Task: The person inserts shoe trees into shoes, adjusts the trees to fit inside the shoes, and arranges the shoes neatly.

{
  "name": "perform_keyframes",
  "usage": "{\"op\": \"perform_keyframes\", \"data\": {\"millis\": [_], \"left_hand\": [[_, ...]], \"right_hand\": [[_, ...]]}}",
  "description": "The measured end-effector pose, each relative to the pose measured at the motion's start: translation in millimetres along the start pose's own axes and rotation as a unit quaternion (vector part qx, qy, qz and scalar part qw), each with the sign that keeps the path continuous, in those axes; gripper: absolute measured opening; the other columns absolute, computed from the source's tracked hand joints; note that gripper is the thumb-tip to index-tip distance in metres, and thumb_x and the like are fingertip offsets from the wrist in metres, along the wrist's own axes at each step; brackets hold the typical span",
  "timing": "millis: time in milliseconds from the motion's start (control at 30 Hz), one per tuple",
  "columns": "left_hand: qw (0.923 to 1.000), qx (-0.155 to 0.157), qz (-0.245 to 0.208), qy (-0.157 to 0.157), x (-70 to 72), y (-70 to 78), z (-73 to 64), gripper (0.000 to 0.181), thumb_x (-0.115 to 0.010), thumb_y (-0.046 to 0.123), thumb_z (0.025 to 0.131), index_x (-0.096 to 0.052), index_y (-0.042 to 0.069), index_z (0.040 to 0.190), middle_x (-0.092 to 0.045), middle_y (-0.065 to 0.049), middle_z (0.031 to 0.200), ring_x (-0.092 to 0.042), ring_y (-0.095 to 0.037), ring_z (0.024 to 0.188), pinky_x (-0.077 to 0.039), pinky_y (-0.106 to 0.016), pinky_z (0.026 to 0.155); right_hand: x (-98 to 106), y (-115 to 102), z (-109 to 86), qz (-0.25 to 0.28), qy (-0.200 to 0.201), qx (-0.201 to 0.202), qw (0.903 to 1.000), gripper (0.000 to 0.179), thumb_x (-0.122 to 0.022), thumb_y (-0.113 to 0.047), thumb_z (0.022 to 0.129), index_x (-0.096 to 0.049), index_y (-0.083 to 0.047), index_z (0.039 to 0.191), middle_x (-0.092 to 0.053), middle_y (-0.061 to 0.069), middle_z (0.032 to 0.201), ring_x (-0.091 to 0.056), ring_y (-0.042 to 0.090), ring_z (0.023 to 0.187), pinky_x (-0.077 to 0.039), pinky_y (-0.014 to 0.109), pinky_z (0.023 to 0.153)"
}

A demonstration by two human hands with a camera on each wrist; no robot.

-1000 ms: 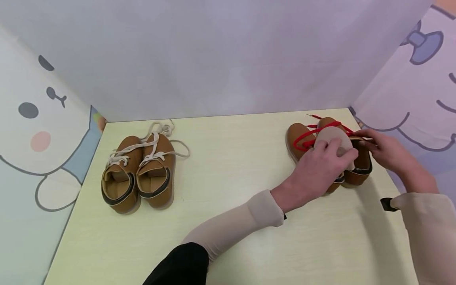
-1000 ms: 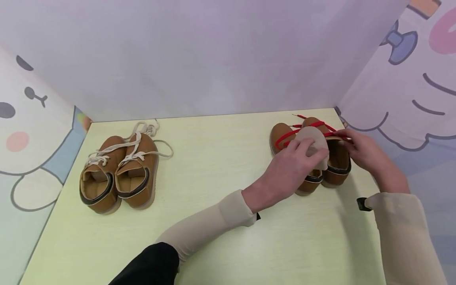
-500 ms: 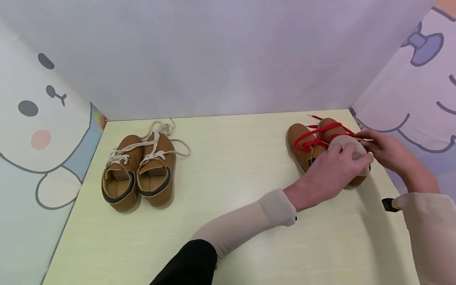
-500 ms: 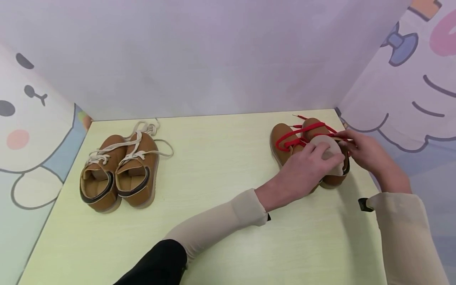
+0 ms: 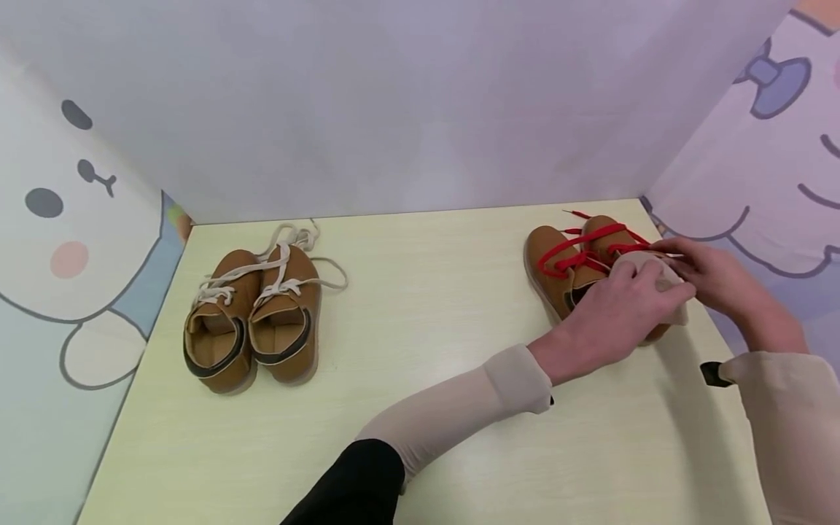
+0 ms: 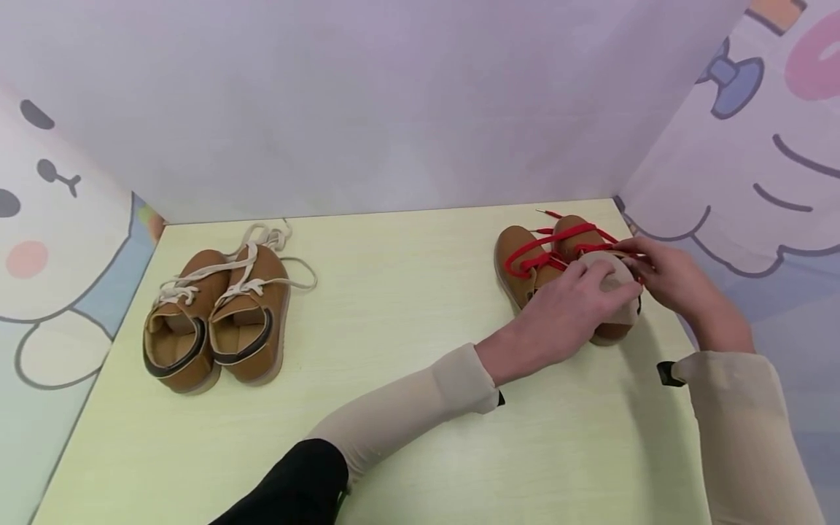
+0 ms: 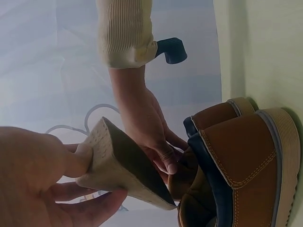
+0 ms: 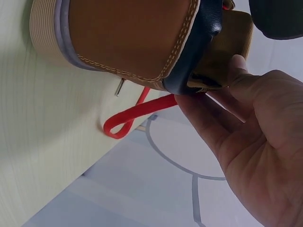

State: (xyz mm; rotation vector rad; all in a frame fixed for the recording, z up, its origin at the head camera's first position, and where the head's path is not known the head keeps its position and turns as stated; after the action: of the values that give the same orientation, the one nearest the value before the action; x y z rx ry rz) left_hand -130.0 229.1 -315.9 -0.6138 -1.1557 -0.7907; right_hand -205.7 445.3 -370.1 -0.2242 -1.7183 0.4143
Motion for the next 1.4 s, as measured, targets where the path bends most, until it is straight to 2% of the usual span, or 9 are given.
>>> {"op": "perform_keyframes", "data": {"millis": [233, 533, 633, 767, 1000, 1100, 1200, 1300, 1400], "left_hand": [[0.9999, -0.008, 0.003, -0.015, -4.2, 5.7, 4.4, 0.041, -0.037, 0.020, 0.109, -0.053, 0.034, 0.144, -0.058, -0.002, 0.146, -0.062, -0.019, 0.122, -0.059, -0.019, 0.085], [0.9993, -0.015, 0.033, -0.012, -8.3, 11.3, 16.7, 0.040, -0.037, 0.020, 0.109, -0.053, 0.034, 0.143, -0.061, 0.004, 0.135, -0.061, -0.014, 0.117, -0.054, -0.023, 0.095], [0.9978, -0.022, 0.058, -0.022, -10.8, 14.2, 24.3, 0.037, -0.038, 0.028, 0.111, -0.051, 0.034, 0.145, -0.063, 0.007, 0.134, -0.062, -0.012, 0.121, -0.051, -0.027, 0.102], [0.9962, -0.021, 0.079, -0.030, -14.4, 16.1, 32.9, 0.038, -0.037, 0.040, 0.112, -0.049, 0.036, 0.148, -0.065, 0.008, 0.132, -0.066, -0.010, 0.116, -0.054, -0.025, 0.094], [0.9984, -0.013, 0.013, -0.053, -22.3, 10.2, 41.5, 0.044, -0.041, 0.026, 0.107, -0.047, 0.027, 0.151, -0.061, 0.003, 0.141, -0.065, -0.012, 0.122, -0.052, -0.020, 0.099], [0.9993, -0.011, 0.003, -0.037, -23.9, 9.1, 42.8, 0.045, -0.041, 0.025, 0.104, -0.048, 0.022, 0.149, -0.063, 0.002, 0.138, -0.065, -0.013, 0.121, -0.053, -0.021, 0.099], [0.9996, -0.008, 0.006, -0.026, -25.6, 9.6, 44.3, 0.046, -0.040, 0.025, 0.104, -0.048, 0.017, 0.149, -0.064, 0.001, 0.140, -0.065, -0.013, 0.125, -0.053, -0.020, 0.101], [0.9995, -0.004, 0.016, -0.025, -28.0, 10.6, 45.8, 0.048, -0.040, 0.027, 0.104, -0.046, 0.015, 0.151, -0.062, 0.000, 0.145, -0.061, -0.012, 0.133, -0.049, -0.021, 0.108], [0.9996, 0.003, 0.010, -0.026, -30.7, 11.0, 46.7, 0.049, -0.043, 0.030, 0.104, -0.046, 0.016, 0.151, -0.060, 0.001, 0.148, -0.057, -0.011, 0.138, -0.046, -0.021, 0.112]], "right_hand": [[2.7, -2.5, 1.4, 0.002, 0.017, 0.015, 0.9997, 0.036, -0.056, -0.024, 0.108, -0.060, -0.004, 0.138, -0.067, 0.027, 0.124, -0.044, -0.015, 0.083, -0.037, 0.014, 0.069], [1.3, 0.3, -1.8, 0.007, 0.027, 0.031, 0.9991, 0.034, -0.054, -0.013, 0.108, -0.059, -0.004, 0.140, -0.065, 0.025, 0.127, -0.038, -0.021, 0.087, -0.033, 0.010, 0.074], [1.4, 1.0, -3.7, 0.011, 0.048, 0.061, 0.9969, 0.036, -0.060, -0.002, 0.101, -0.061, -0.003, 0.138, -0.068, 0.005, 0.119, -0.041, -0.020, 0.088, -0.033, 0.006, 0.075], [2.8, 1.2, -5.3, 0.016, 0.073, 0.092, 0.9929, 0.046, -0.070, 0.006, 0.091, -0.063, -0.002, 0.135, -0.059, -0.022, 0.110, -0.044, -0.019, 0.088, -0.035, 0.006, 0.076], [1.1, 2.4, -4.4, 0.013, 0.034, 0.049, 0.9981, 0.040, -0.058, -0.004, 0.102, -0.057, -0.003, 0.142, -0.062, 0.023, 0.131, -0.034, -0.027, 0.093, -0.033, 0.012, 0.078], [-0.2, 4.9, -5.0, 0.026, 0.024, 0.028, 0.9990, 0.038, -0.055, -0.011, 0.106, -0.056, -0.003, 0.143, -0.061, 0.026, 0.135, -0.033, -0.028, 0.092, -0.032, 0.010, 0.076], [-1.0, 8.1, -6.0, 0.047, 0.028, 0.023, 0.9982, 0.040, -0.058, -0.013, 0.105, -0.056, -0.002, 0.143, -0.066, -0.004, 0.127, -0.038, -0.027, 0.092, -0.034, 0.006, 0.076], [-1.5, 10.2, -7.4, 0.068, 0.032, 0.024, 0.9969, 0.042, -0.061, -0.015, 0.103, -0.056, -0.002, 0.143, -0.051, -0.039, 0.116, -0.041, -0.026, 0.094, -0.034, 0.004, 0.077], [-1.3, 11.1, -9.7, 0.079, 0.036, 0.028, 0.9959, 0.044, -0.062, -0.016, 0.103, -0.056, -0.002, 0.144, -0.041, -0.049, 0.111, -0.042, -0.026, 0.097, -0.033, 0.003, 0.078]]}}
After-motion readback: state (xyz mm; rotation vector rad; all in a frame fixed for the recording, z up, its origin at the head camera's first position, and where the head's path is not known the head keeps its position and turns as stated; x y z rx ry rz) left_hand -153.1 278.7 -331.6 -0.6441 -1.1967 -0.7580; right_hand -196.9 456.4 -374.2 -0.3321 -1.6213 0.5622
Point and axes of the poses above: each hand's wrist, its own z-axis towards the middle knuckle, its own x-axis out of the back of the hand, y = z × x, the point moved 5 cm from there along z, towards the middle knuckle
